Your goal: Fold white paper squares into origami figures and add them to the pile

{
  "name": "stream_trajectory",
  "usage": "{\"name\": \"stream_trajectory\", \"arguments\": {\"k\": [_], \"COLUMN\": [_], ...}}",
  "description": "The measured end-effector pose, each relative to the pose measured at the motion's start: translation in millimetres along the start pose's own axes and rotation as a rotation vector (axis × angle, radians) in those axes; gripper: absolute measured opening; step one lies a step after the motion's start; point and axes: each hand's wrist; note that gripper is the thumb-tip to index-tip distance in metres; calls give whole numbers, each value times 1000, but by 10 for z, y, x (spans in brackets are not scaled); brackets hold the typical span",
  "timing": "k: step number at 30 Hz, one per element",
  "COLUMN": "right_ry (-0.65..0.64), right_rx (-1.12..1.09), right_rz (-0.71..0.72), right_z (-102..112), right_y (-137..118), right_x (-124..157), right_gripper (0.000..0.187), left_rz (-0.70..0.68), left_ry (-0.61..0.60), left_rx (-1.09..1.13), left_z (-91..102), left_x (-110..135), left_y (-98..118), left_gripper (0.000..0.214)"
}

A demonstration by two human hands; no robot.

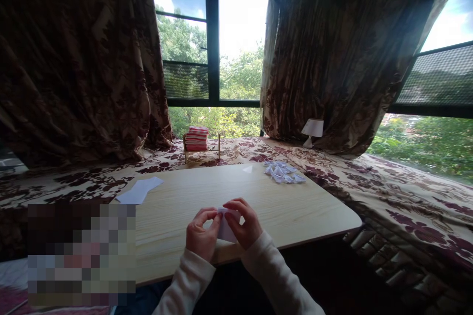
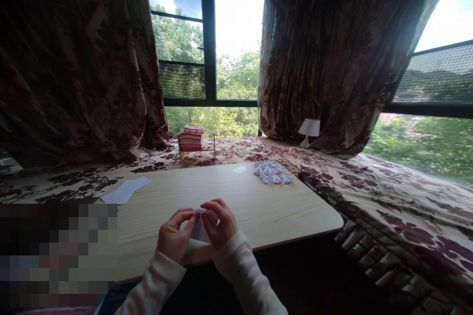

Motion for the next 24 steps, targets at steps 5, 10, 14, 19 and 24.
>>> {"name": "stream_trajectory", "arguments": {"k": [5, 10, 14, 19, 24], "right_ry": [-2, 25, 26, 44, 68], "right_rx": [12, 69, 109, 100, 72], "right_rz": [0, -88, -132, -130, -117], "right_z": [0, -24, -33, -31, -35], "right_y": [-19, 37, 94, 103, 103], "right_x": [0, 6, 17, 24, 28], "right_gripper": [14, 9, 8, 9, 8], "left_rz": [-2, 29, 84, 140, 224], "left_ry": [0, 8, 10, 27, 49], "left_rx": [-10, -22, 14, 56, 68], "left_z": [4, 1, -7, -25, -27], "left_x": [4, 20, 20, 16, 9], "left_y": [27, 6, -60, -96, -46], "left_gripper": [13, 14, 16, 18, 20]}}
Point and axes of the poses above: each hand's wrist, its own x-axis away from the middle knuckle, its own z-axis out of the back of the hand, y = z × x, and after that the axes turned 1 degree about -y, right-handed
